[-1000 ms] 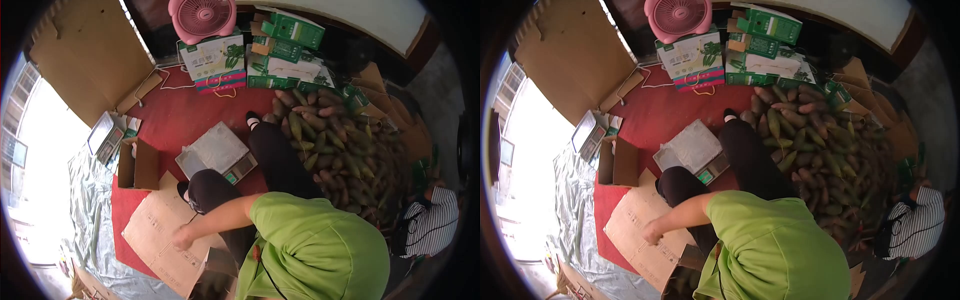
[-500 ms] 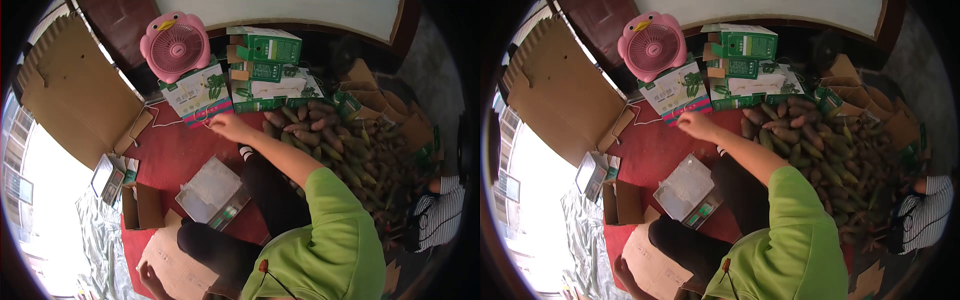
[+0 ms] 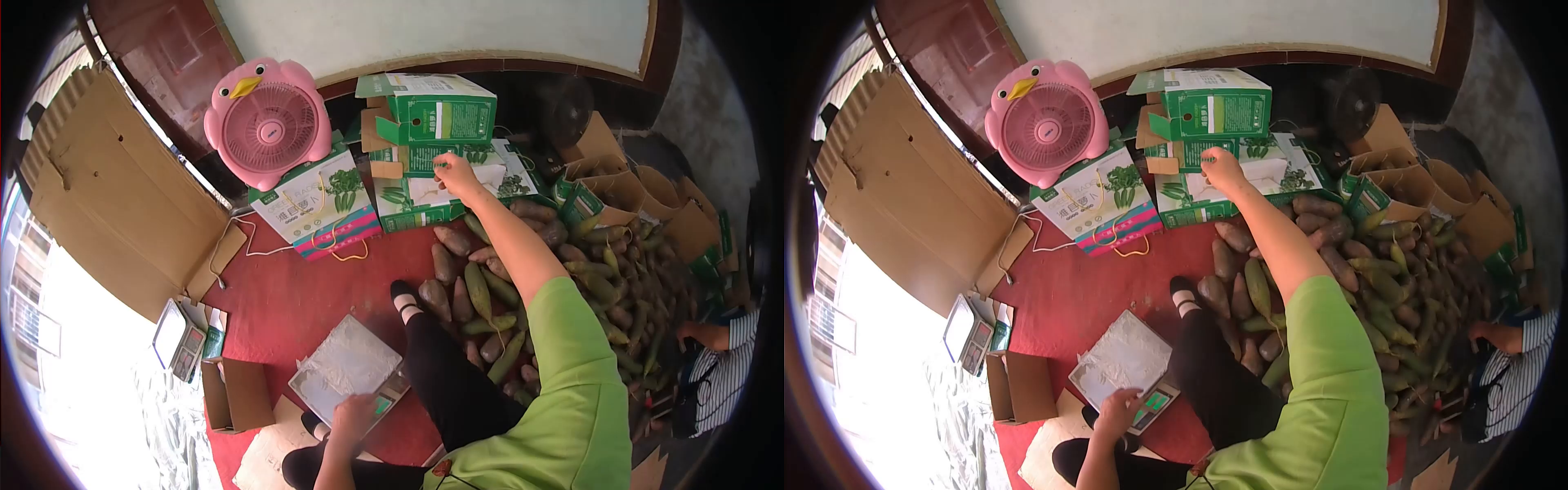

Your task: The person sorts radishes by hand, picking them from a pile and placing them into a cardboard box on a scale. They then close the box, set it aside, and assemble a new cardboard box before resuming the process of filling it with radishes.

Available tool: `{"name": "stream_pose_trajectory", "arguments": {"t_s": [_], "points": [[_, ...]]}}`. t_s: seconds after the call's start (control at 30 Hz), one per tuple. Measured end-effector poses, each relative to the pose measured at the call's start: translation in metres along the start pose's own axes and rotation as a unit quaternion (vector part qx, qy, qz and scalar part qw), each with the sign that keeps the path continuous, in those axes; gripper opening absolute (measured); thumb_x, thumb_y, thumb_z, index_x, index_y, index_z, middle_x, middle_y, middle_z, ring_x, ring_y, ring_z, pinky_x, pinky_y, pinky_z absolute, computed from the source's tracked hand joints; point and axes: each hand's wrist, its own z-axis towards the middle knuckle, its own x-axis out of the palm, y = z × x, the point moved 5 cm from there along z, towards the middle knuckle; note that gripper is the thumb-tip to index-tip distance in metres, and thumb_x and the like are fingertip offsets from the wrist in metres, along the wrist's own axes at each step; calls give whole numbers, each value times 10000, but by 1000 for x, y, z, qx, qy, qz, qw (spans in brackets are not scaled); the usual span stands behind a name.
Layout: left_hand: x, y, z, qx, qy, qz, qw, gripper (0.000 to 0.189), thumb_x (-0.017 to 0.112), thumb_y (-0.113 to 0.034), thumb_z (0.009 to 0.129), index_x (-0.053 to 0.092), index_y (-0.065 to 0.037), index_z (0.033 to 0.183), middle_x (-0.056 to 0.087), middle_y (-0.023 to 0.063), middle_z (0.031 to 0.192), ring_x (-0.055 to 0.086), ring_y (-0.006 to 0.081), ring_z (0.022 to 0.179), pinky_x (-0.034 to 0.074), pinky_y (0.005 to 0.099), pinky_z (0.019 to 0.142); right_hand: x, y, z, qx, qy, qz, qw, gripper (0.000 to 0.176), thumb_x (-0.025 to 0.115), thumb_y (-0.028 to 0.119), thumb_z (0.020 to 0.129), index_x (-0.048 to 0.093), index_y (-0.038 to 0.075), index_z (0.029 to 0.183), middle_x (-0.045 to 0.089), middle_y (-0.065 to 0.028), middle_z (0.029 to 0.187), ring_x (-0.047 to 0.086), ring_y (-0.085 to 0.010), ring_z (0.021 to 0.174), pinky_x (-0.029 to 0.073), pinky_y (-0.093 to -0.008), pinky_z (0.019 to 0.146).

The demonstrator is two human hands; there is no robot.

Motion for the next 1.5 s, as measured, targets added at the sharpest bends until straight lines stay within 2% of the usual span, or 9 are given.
{"name": "stream_pose_trajectory", "arguments": {"t_s": [0.03,0.13,0.37,0.43,0.57,0.73,0.87,1.13,1.5], "points": [[3,8,-1,-51,32,72,996,251,637,-208,812,669,-75,1023,657,131,896,641,260,834,491,341,754,3,3,11,-1,2,0,1000,279,551,66,826,568,2,1097,630,-107,767,603,-164,605,467,-307,517],[0,17,-1,-72,25,-4,997,267,628,-241,810,671,-87,1024,661,122,908,641,271,851,494,353,767,14,10,44,-13,-32,9,999,355,539,65,841,532,30,1194,641,-111,791,598,-165,579,472,-300,513],[-6,17,7,-44,51,63,996,275,602,-265,821,665,-122,1047,661,100,948,641,272,884,488,358,781,40,9,105,7,-45,7,999,477,470,68,886,381,107,1352,604,-66,810,544,-130,565,401,-271,463],[-4,16,12,-63,75,92,991,289,594,-272,822,655,-129,1066,659,96,953,638,275,895,486,367,783,45,7,117,17,-72,-11,997,468,504,62,868,420,67,1329,640,-132,893,620,-181,629,484,-316,510],[11,40,13,-101,54,15,993,279,587,-256,819,654,-123,1054,655,109,938,642,291,871,493,377,764,52,4,126,49,-53,-43,996,446,500,75,870,442,64,1312,643,-134,878,628,-186,654,480,-324,502],[-9,9,16,-39,42,97,994,252,599,-216,809,662,-123,1034,647,126,888,637,308,838,498,385,739,42,-9,128,21,-42,10,999,154,470,75,876,555,36,998,630,-89,764,600,-162,607,440,-316,470],[-16,4,12,-68,13,51,996,235,604,-197,805,666,-105,1012,643,122,868,633,316,814,495,387,730,10,3,88,21,-57,75,995,80,453,52,872,527,60,845,612,-50,741,561,-131,574,401,-277,468],[-6,13,2,-5,-40,25,999,222,639,-129,779,662,-42,983,634,151,815,634,300,767,496,359,700,-57,54,48,-41,-76,90,992,105,491,44,856,573,20,916,607,-65,725,565,-132,593,449,-281,524],[-17,2,-3,-39,-14,55,998,222,597,-165,810,650,-84,1009,623,151,867,616,326,822,490,398,731,-22,29,69,3,-110,147,983,84,491,30,877,547,42,939,613,-70,759,585,-148,601,471,-276,515]]}}
